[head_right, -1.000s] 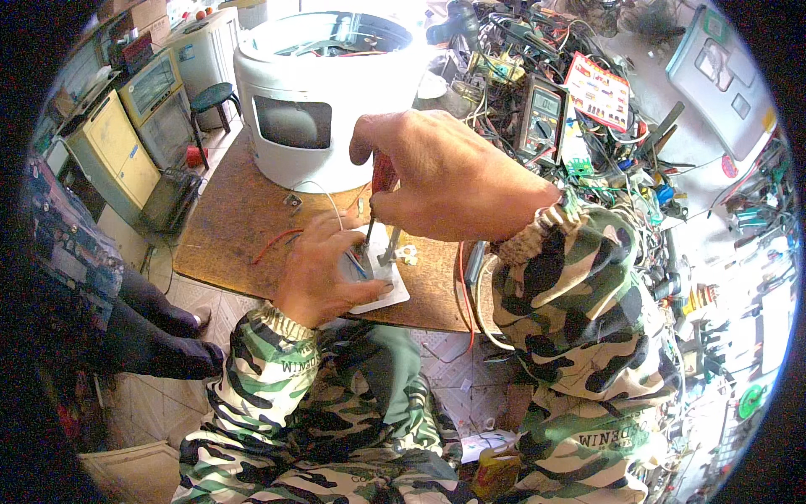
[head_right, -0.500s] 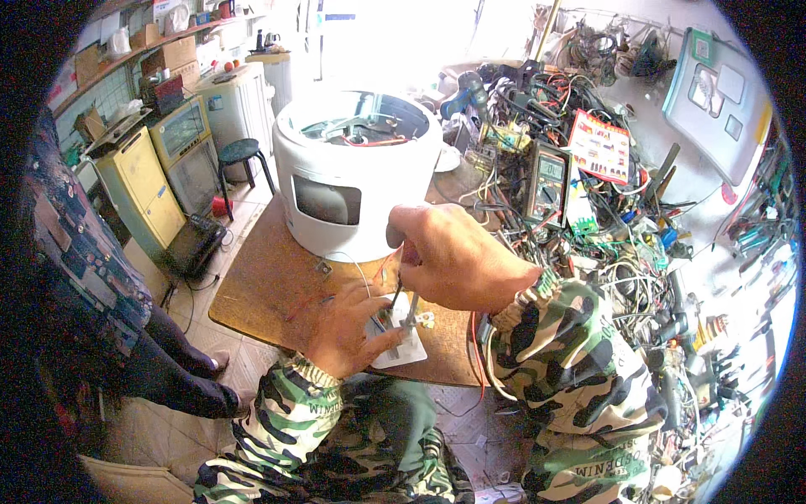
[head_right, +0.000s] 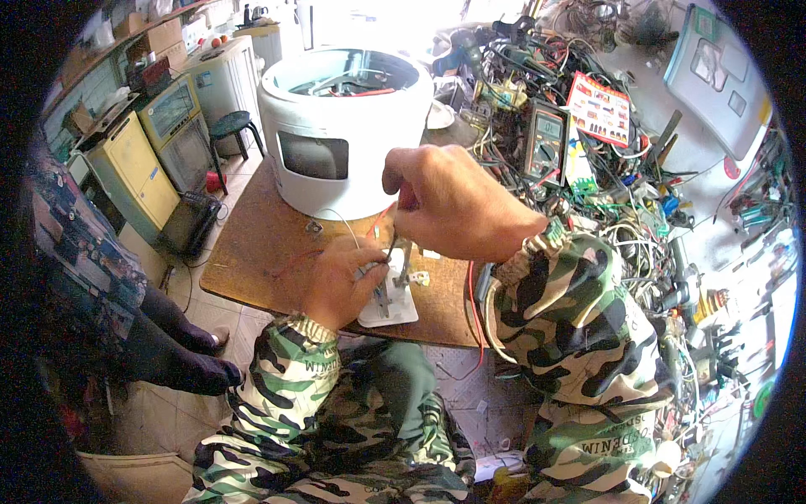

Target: The person sits on the floor and uses a screwdriver to adjust screws on a small white electrical component. They repeatedly tighten and loosen connections while holding the component and wires.

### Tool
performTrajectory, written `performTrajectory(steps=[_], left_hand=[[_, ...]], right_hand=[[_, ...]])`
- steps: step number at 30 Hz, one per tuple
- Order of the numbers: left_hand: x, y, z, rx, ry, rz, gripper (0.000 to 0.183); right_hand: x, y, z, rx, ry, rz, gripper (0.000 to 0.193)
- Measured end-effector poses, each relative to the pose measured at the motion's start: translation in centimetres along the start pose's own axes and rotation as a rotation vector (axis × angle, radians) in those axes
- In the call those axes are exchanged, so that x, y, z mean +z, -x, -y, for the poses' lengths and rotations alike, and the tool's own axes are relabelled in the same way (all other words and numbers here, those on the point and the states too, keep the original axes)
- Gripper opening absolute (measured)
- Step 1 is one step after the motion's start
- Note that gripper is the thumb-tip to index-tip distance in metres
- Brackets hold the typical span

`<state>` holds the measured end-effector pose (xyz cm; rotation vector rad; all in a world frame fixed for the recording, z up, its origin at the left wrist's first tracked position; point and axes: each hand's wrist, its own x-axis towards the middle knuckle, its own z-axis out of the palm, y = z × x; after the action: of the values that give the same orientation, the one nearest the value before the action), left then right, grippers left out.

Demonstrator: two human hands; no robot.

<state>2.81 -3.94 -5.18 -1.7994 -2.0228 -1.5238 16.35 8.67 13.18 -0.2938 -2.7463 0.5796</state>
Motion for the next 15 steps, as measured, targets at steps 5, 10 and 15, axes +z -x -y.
performTrajectory(steps=[5, 10, 15], left_hand=[[-0.1, -0.3, -0.3, -0.151, -0.011, -0.004, 0.016], [-0.6, -0.2, -0.3, -0.19, -0.131, -0.071, 0.021], [0.0, -0.6, 0.3, -0.177, 0.098, 0.053, 0.033]], right_hand=[[-0.9, 0.9, -0.3, 0.059, 0.027, -0.134, 0.024], [-3.2, 2.9, 2.3, 0.119, -0.108, -0.24, 0.025], [-4.0, 7.1, 5.9, 0.189, -0.069, -0.286, 0.027]])
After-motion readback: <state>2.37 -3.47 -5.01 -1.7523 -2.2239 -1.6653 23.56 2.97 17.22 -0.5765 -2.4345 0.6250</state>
